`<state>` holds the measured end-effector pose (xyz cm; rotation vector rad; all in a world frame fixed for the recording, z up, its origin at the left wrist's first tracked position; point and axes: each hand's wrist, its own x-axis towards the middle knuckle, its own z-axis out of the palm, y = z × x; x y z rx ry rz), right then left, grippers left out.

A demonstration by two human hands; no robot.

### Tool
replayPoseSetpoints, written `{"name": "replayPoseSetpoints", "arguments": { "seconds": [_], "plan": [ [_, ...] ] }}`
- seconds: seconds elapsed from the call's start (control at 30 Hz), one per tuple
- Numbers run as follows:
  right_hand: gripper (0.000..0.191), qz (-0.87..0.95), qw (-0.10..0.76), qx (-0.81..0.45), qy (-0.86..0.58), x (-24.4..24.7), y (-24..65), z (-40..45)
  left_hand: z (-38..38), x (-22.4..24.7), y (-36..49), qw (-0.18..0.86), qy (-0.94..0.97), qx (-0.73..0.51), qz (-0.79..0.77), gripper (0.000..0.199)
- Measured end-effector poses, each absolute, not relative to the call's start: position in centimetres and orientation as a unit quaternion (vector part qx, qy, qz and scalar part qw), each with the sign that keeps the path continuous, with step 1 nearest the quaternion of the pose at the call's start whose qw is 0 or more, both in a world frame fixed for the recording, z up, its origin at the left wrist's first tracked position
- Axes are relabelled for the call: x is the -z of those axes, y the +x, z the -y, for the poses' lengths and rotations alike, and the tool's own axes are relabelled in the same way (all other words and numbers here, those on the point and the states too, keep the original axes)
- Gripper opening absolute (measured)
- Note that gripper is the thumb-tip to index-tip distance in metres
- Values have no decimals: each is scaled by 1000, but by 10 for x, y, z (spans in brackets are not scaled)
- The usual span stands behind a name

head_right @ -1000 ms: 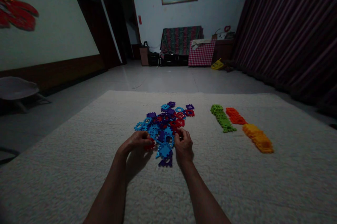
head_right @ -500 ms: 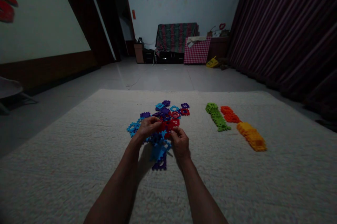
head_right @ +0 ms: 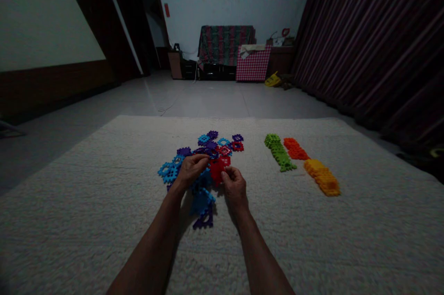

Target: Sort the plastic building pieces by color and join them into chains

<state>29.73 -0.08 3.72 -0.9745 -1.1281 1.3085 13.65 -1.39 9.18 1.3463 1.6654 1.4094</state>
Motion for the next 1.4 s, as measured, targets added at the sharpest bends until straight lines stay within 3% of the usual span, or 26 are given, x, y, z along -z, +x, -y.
{"name": "replayPoseSetpoints", "arguments": {
  "seconds": [0.3,0.43,0.53,0.7,0.93,1.17,1.4],
  "plan": [
    [47,476,575,-410,-524,-40,344,-78,12,-80,104,160,423,-559,-694,26],
    [43,558,532,-223,-597,-38,355,-90,11,-73,103,125,461,-534,-698,24],
    [37,636,528,-122,-549,-37,342,-71,9,-65,105,90,507,-504,-693,22],
    [33,772,457,-197,-396,-39,305,-34,3,-56,106,23,581,-428,-692,32],
    [39,820,394,-199,-365,-32,302,-36,-3,-50,119,-15,696,-354,-625,27],
    [26,798,429,-213,-366,-35,303,-37,3,-49,134,-39,697,-333,-633,16],
    [34,680,500,-280,-457,-39,315,-44,-2,-49,134,-34,704,-329,-629,12]
  ]
}}
